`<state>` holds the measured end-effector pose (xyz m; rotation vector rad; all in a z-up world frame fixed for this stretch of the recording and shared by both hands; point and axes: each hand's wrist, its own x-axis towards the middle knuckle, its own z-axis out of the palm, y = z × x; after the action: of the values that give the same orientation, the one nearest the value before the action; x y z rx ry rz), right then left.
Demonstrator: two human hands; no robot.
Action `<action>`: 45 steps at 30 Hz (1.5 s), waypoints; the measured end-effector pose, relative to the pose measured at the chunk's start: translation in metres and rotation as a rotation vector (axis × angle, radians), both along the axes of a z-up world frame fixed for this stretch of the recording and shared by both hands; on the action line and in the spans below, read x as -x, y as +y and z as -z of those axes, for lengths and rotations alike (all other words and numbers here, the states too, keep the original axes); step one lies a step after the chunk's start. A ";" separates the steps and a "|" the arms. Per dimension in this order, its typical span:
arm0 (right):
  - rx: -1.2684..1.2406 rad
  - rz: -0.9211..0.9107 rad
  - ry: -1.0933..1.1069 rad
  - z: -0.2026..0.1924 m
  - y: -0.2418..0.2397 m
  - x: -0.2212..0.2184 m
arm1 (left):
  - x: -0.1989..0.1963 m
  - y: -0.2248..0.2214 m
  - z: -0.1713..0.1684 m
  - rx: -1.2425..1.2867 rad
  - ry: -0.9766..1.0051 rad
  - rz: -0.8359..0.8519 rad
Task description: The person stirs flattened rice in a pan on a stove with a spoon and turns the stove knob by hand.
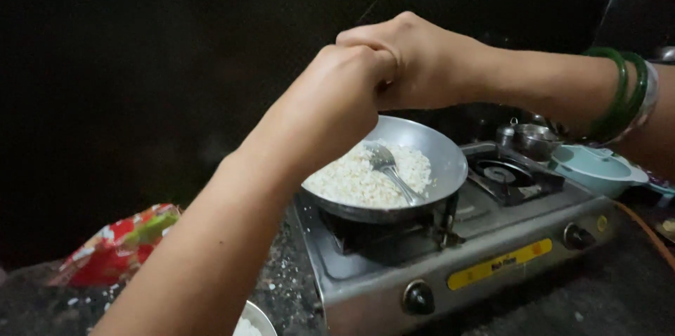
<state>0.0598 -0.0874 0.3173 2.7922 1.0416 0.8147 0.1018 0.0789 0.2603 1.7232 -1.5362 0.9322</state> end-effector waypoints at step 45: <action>0.176 0.834 0.773 0.084 -0.118 -0.099 | -0.048 -0.074 -0.001 0.059 0.384 -0.256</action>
<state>0.1586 -0.2054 0.2336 2.9504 -0.1256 -0.4417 0.1502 0.0050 0.2617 1.9511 -1.0498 0.7040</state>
